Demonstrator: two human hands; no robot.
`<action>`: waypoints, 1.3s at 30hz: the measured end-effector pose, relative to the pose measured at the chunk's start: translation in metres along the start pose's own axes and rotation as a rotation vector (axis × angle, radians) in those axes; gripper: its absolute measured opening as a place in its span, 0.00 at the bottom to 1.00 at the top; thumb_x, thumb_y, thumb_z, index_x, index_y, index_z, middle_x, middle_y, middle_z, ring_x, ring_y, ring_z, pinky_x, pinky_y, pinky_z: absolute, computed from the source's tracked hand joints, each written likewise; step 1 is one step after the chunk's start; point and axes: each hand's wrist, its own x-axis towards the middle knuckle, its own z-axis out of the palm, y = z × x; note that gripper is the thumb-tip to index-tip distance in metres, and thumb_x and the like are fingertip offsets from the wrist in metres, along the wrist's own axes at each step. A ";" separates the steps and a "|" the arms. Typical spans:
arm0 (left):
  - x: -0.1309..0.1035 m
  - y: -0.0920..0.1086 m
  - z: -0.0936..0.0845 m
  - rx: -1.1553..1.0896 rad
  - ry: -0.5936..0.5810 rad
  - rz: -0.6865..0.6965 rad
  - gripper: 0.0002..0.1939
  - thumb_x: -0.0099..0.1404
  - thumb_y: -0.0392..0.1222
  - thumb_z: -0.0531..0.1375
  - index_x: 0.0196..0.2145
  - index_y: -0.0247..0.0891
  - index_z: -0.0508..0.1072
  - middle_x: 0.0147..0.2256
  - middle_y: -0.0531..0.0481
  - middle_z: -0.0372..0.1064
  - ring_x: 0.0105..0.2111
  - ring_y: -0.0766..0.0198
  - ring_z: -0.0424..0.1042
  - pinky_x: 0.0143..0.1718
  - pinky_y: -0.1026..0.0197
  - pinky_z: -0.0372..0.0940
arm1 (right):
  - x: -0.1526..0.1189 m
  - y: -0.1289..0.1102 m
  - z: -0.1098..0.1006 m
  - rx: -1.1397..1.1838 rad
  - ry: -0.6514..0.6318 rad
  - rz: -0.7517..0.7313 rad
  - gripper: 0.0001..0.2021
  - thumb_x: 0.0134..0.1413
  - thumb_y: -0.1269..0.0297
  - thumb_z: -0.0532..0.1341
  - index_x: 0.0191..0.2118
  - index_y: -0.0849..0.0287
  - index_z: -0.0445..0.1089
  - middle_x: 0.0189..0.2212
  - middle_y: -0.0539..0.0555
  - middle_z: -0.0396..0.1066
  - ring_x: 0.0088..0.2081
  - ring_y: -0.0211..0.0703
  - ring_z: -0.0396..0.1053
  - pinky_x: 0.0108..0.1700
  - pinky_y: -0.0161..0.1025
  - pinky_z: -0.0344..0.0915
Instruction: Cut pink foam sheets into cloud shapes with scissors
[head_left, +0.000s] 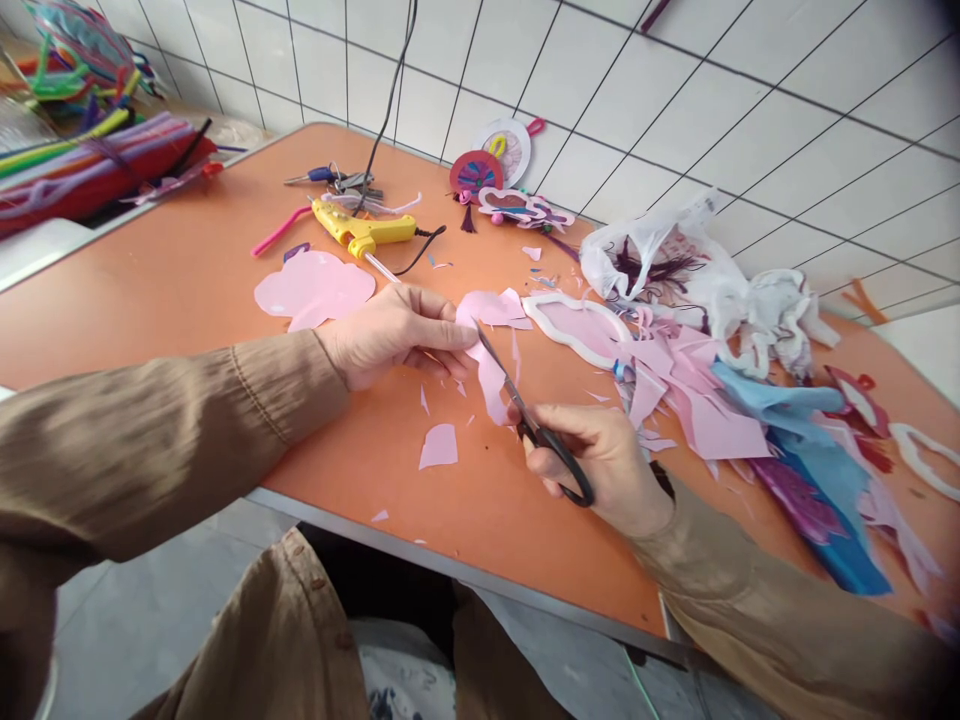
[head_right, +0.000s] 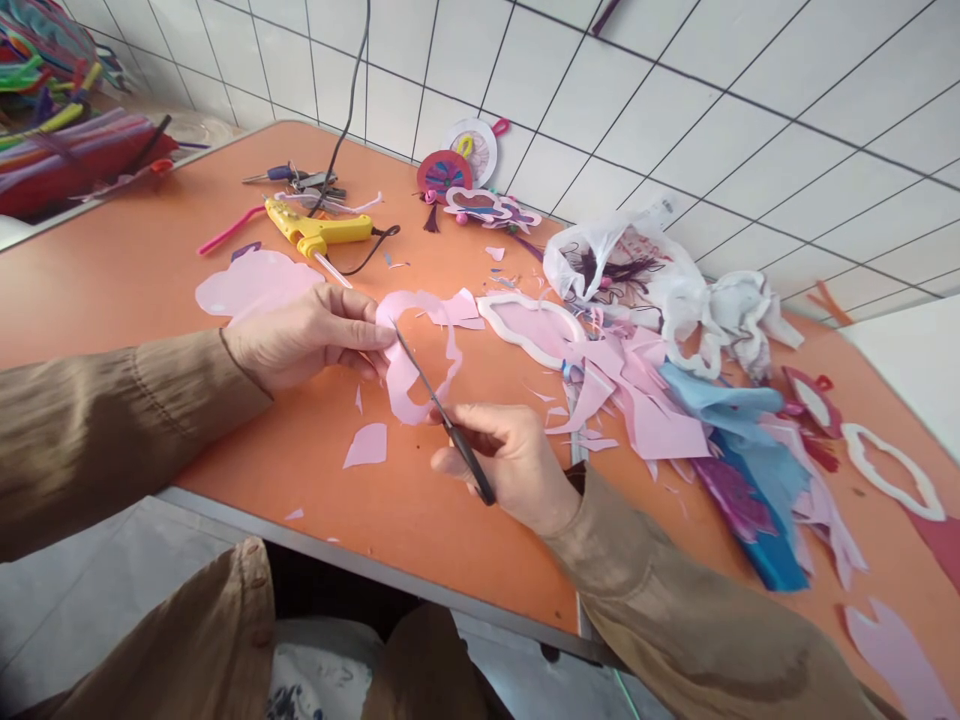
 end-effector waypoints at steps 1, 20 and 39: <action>0.000 0.000 0.000 0.005 0.000 0.002 0.10 0.53 0.37 0.75 0.24 0.31 0.79 0.25 0.46 0.79 0.23 0.68 0.76 0.28 0.67 0.71 | 0.000 0.000 0.000 0.002 0.001 -0.003 0.17 0.37 0.54 0.77 0.28 0.62 0.77 0.16 0.45 0.59 0.14 0.31 0.54 0.16 0.32 0.53; -0.001 0.001 0.003 0.013 0.017 -0.032 0.05 0.54 0.35 0.73 0.26 0.31 0.82 0.24 0.46 0.79 0.24 0.67 0.77 0.28 0.67 0.71 | -0.001 0.003 -0.001 0.018 0.022 -0.006 0.19 0.35 0.53 0.79 0.29 0.62 0.81 0.17 0.45 0.61 0.14 0.31 0.55 0.15 0.32 0.54; -0.002 0.003 0.004 0.026 0.072 -0.017 0.06 0.55 0.34 0.72 0.24 0.32 0.80 0.25 0.47 0.79 0.24 0.67 0.77 0.30 0.67 0.71 | -0.001 0.000 -0.001 -0.036 -0.020 -0.027 0.23 0.38 0.45 0.77 0.31 0.62 0.79 0.16 0.44 0.58 0.14 0.31 0.52 0.17 0.33 0.53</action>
